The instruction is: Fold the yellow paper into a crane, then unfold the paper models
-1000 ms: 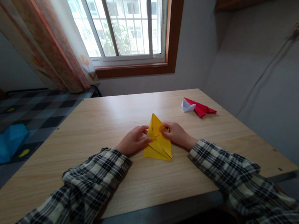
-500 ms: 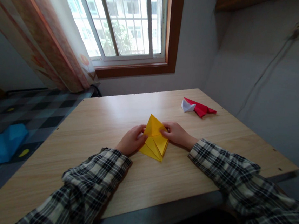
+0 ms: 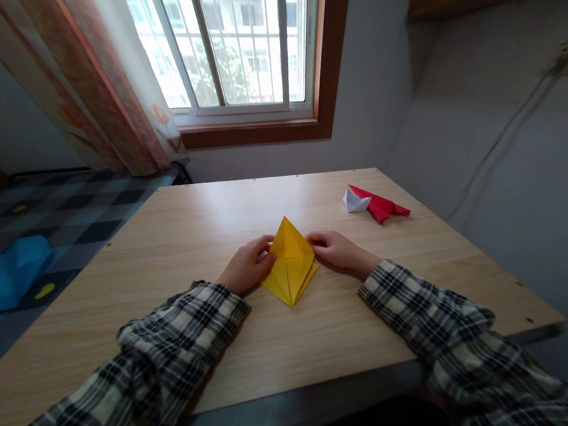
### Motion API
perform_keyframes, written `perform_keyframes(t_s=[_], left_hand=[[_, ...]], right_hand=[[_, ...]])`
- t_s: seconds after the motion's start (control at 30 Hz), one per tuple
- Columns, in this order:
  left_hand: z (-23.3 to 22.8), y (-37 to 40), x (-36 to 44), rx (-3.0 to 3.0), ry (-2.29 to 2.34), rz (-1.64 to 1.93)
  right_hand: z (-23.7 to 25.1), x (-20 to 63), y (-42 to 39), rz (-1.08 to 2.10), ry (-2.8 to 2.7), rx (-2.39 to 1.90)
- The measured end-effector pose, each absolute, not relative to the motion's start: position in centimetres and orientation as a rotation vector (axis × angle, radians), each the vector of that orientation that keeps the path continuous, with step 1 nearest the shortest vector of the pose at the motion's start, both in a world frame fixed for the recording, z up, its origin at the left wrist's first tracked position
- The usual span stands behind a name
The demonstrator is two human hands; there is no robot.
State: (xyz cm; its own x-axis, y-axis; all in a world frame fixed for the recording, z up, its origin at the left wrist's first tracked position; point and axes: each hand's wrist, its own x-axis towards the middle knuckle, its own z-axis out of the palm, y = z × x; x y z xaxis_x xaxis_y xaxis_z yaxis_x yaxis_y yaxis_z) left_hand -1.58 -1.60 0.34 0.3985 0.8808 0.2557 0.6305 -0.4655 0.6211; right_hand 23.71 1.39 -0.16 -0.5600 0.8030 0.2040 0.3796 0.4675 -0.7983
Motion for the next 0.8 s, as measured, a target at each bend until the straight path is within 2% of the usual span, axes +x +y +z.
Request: perform_keyframes(t_s=[0.17, 0.4, 0.8], left_hand=[[0.42, -1.60, -1.61, 2.275, 1.320, 0.792], [0.31, -1.56, -1.54, 2.268, 1.313, 0.778], [0.29, -1.76, -1.43, 2.316, 1.252, 0.784]], right_hand=[[-0.34, 23.85, 1.13, 1.119, -2.113, -0.954], [-0.30, 23.84, 1.19, 1.136, -2.123, -0.960], [-1.07, 23.50, 1.71, 0.846, -2.245, -0.976]])
